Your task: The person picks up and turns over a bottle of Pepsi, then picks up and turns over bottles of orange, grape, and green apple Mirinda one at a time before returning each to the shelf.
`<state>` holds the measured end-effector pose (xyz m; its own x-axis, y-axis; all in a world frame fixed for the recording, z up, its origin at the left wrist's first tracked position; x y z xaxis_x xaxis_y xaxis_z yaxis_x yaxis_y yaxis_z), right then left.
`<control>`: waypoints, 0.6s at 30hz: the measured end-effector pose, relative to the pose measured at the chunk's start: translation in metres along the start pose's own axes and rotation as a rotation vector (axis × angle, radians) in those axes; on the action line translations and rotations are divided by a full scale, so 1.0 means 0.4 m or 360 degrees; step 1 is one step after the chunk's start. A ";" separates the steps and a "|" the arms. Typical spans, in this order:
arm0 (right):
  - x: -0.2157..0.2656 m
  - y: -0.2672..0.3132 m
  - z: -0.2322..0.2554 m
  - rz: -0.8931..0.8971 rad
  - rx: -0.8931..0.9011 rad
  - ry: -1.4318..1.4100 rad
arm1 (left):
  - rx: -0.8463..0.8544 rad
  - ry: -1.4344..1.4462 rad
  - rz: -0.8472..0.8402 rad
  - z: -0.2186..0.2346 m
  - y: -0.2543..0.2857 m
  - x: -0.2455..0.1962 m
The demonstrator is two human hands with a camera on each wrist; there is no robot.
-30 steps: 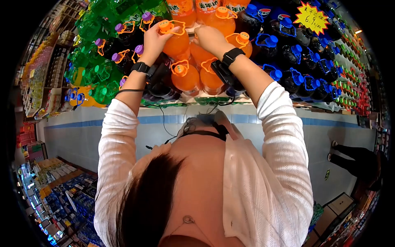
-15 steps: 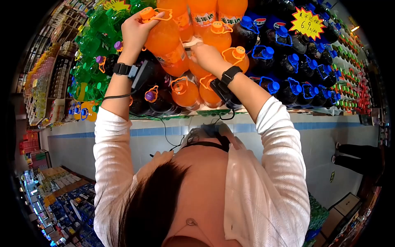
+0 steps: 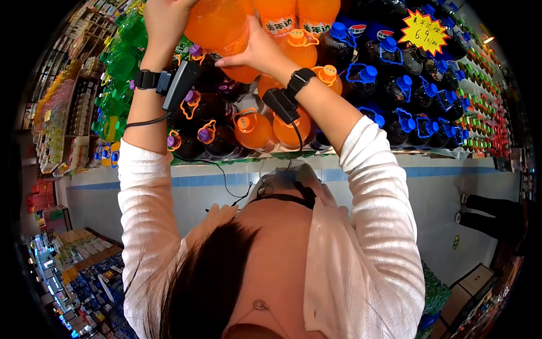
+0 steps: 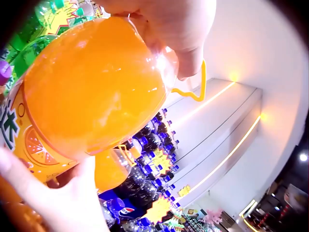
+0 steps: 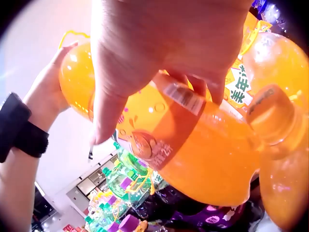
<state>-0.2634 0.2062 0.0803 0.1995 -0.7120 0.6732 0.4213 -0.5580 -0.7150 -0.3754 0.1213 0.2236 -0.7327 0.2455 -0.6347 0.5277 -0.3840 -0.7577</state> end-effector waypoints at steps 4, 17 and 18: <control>0.034 -0.053 0.009 -0.0404 -0.0092 -0.0544 | 0.0108 0.0002 -0.0100 -0.043 -0.027 -0.052; -0.197 -0.027 0.008 -0.0455 0.0305 -0.0052 | 0.0145 -0.0345 -0.0097 -0.153 0.076 0.219; -0.235 -0.016 -0.005 -0.0477 0.0316 -0.0036 | 0.0180 -0.0484 -0.0122 -0.156 0.083 0.247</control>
<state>-0.2866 0.2759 0.0211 0.0597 -0.5185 0.8530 0.6273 -0.6452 -0.4361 -0.4034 0.1884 0.1262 -0.8722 0.0070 -0.4892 0.4274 -0.4755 -0.7689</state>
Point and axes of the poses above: each hand's wrist, its own y-axis away from the middle knuckle, its own z-axis out of the back of the hand, x = y × z, the point moved 3 cm from there along -y, towards the middle knuckle, and after that the axes turned 13 degrees about -x, right-handed, at the moved point
